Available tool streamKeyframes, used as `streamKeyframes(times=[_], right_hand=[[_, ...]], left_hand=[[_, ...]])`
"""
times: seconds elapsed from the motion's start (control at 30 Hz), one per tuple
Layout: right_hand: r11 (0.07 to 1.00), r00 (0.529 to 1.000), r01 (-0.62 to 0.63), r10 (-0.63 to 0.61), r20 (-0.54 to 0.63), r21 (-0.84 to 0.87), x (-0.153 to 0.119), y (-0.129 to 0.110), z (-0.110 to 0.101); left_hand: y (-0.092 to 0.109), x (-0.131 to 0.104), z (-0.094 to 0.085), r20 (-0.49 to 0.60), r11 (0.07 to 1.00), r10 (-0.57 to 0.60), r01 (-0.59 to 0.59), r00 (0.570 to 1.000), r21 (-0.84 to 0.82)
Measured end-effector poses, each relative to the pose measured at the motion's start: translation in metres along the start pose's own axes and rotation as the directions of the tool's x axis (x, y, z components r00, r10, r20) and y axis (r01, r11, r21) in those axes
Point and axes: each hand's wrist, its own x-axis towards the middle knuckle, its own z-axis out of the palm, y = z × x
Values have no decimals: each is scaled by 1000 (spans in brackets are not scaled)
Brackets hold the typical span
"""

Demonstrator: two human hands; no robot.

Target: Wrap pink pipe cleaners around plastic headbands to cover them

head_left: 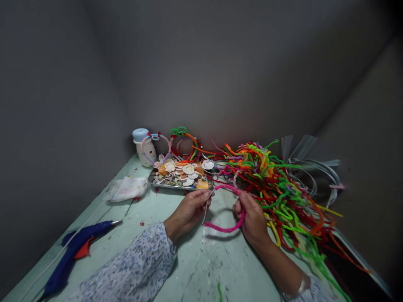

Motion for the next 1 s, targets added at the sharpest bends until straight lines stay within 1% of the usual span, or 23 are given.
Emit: streamKeyframes(times=[0.13, 0.3, 0.4, 0.57, 0.7, 0.87, 1.0], right_hand=[[998, 1000, 18, -19, 17, 54, 0, -1, 1], [999, 1000, 14, -14, 11, -42, -1, -1, 3], [998, 1000, 29, -29, -4, -48, -1, -1, 2], [999, 1000, 28, -27, 6, -29, 1, -1, 1], [999, 1000, 16, -15, 17, -52, 1, -1, 1], [999, 1000, 4, -4, 5, -40, 1, 0, 0], [999, 1000, -4, 4, 8, -32, 1, 0, 0]], left_hand=[[1, -1, -5, -10, 996, -6, 5, 1000, -85], [2, -1, -6, -6, 985, 6, -7, 1000, -170], [2, -1, -5, 10, 985, -12, 14, 1000, -170], [0, 0, -5, -27, 984, -12, 7, 1000, -179], [-2, 1, -7, -7, 994, -39, 38, 999, -107], [-4, 3, -9, -10, 991, -78, 76, 997, -113], [-6, 3, -8, 9, 991, -80, 81, 997, -102]])
